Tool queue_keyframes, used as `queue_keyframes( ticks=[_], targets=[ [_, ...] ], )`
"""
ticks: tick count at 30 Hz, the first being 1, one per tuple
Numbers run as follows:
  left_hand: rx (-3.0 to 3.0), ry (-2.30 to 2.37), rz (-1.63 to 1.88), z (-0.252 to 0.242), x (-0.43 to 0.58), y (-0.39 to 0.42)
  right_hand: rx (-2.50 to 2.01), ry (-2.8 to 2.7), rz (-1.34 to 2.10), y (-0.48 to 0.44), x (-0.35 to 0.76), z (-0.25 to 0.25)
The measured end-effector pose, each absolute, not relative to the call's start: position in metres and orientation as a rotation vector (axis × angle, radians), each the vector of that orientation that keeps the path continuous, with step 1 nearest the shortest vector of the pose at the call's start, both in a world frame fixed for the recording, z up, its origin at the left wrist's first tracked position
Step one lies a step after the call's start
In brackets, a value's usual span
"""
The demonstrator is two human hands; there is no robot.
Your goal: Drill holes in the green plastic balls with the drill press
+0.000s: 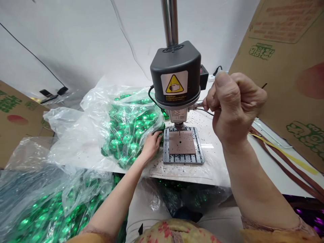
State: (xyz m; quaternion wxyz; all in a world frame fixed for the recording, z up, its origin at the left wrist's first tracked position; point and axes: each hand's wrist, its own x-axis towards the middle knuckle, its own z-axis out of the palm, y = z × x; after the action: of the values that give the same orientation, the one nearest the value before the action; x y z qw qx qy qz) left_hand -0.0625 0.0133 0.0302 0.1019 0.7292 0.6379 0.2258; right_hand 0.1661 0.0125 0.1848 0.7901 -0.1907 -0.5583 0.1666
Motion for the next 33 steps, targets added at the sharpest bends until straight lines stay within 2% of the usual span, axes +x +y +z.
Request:
queue_keyframes(
  ticks=[3,13,20,33],
  targets=[
    [2.050,1.753,0.853,0.027,-0.073,0.016,-0.411,-1.198,0.362,0.012,0.166,0.184],
    [1.881,1.407,1.139,0.033,-0.049,0.013,-0.392,-1.185,0.355,0.015,0.166,0.183],
    [2.069,1.263,0.948,0.038,-0.033,0.010,-0.440,-1.213,0.382,0.016,0.167,0.180],
    [1.645,1.174,1.125,0.017,-0.006,0.017,-0.455,-1.201,0.370,0.013,0.166,0.184]
  ],
)
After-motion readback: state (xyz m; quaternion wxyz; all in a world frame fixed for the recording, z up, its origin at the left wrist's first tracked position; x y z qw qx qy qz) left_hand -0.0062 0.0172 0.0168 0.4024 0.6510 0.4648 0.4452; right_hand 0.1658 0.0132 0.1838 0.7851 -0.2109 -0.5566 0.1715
